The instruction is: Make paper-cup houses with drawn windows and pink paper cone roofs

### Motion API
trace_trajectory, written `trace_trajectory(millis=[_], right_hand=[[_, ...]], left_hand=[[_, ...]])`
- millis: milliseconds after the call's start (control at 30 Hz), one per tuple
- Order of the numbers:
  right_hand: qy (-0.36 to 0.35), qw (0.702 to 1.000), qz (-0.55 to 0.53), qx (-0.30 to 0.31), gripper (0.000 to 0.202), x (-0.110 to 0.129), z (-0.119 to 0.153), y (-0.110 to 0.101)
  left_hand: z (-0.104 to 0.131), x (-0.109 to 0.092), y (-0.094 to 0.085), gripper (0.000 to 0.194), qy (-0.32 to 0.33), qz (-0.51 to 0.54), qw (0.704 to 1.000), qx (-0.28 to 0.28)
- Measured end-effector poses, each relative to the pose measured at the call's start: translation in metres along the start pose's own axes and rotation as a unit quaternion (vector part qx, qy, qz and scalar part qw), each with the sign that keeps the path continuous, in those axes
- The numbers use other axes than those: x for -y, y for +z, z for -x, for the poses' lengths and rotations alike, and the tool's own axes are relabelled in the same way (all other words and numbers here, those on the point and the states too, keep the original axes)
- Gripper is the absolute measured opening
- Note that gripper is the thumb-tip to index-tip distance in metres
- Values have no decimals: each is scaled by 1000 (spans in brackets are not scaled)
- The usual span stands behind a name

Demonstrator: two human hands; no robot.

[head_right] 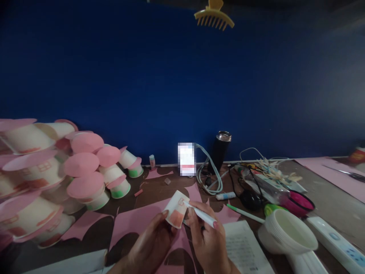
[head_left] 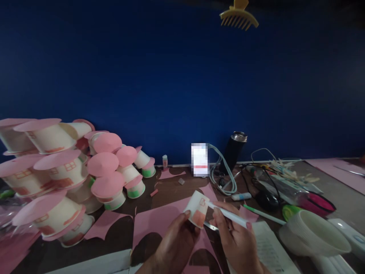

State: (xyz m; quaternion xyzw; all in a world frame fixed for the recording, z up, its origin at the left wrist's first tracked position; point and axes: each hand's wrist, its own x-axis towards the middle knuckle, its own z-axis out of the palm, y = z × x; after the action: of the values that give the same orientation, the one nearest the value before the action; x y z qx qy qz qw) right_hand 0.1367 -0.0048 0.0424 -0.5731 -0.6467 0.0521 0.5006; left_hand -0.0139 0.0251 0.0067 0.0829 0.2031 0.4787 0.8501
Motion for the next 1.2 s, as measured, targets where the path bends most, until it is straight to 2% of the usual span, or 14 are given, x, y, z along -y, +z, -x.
trace_trajectory(millis=[333,600,1200], right_hand=[[-8,1000,4,0,17,0,0,2],[-21,1000,13,-1,17,1,0,2],[-40,999,10,-3,18,-5,6,6]], left_hand=[[0,0,0,21,-1,-1,1000,6],[1,-1,4,20,1,-2,1000,-15],[-2,-1,-2,18,2,5,1000,9]])
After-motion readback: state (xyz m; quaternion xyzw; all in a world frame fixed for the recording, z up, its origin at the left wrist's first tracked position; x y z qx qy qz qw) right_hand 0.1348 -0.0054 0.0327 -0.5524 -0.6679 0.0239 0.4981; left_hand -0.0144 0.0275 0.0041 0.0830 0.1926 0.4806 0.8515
